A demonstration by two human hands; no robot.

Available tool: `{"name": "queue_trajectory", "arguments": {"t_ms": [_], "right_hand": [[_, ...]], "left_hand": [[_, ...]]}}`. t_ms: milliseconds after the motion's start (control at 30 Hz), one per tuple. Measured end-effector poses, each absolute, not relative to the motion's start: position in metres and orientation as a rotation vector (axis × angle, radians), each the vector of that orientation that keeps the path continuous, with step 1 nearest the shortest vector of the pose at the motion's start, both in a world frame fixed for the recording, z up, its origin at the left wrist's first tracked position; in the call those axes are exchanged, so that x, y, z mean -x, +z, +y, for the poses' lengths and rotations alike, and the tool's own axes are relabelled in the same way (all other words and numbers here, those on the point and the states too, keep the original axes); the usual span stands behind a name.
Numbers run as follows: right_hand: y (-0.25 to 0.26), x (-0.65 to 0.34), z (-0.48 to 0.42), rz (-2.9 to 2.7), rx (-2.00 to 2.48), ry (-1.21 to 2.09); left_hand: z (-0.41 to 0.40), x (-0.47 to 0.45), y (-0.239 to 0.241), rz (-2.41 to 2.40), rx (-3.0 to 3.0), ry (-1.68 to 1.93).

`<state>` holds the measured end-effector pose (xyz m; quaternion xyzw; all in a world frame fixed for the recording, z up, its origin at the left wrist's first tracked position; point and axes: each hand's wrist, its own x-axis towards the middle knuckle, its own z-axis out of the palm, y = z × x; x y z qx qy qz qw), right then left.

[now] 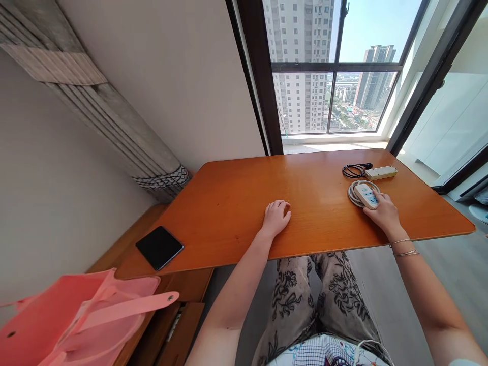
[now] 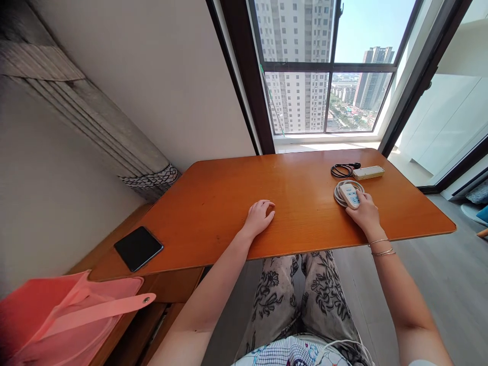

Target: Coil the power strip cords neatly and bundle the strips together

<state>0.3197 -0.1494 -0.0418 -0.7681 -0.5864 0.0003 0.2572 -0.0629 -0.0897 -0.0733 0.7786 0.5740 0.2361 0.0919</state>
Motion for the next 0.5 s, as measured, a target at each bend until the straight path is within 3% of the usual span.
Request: {"name": "queue_trajectory", "arguments": {"t_ms": [300,500], "right_hand": [[-0.054,-0.202,-0.115,-1.871,1.43,0.491],[-0.042,-0.173,-0.082,-1.701,0.947,1.219]], "left_hand": [[-0.082,0.066,-0.084,1.659,-2.247,0.884],[-0.076,0.071,-0.095,1.563,-2.09,1.193]]}}
